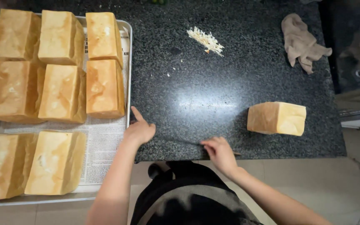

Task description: The person cleans a workspace with a cloth and then uses a knife to slice a piece of bread before placing it in a plastic bag and sealing it with tape.

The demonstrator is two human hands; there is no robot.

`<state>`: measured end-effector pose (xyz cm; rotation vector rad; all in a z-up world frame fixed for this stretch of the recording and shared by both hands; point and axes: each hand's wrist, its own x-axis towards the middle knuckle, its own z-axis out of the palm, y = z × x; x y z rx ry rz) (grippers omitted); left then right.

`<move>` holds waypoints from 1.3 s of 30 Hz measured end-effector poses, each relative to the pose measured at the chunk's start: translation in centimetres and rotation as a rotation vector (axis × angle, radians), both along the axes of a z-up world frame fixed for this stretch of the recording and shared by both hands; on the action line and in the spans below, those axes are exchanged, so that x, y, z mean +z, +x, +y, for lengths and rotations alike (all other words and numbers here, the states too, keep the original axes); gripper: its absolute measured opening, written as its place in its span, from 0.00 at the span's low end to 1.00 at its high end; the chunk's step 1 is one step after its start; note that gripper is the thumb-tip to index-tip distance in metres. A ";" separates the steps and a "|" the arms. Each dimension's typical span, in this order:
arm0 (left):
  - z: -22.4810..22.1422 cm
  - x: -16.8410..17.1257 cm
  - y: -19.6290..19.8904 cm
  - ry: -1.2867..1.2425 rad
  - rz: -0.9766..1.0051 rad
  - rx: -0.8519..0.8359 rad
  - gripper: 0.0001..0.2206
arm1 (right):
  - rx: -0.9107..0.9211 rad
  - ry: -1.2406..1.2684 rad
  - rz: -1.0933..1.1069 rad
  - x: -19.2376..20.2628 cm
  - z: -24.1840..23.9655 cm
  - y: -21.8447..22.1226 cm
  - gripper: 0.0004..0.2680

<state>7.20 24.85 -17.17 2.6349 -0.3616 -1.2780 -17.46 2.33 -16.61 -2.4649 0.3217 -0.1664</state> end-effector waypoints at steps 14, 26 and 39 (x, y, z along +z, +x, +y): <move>-1.5 0.9 -0.3 0.077 -0.049 -0.061 0.59 | -0.191 -0.188 -0.142 -5.3 -6.0 13.8 0.09; -1.7 4.2 -0.2 0.073 0.015 0.111 0.58 | -0.341 -0.142 -0.306 -6.2 -11.1 21.1 0.08; -1.7 4.0 -0.5 0.068 0.005 0.132 0.57 | -0.164 -0.024 -0.299 -7.0 -2.0 24.2 0.08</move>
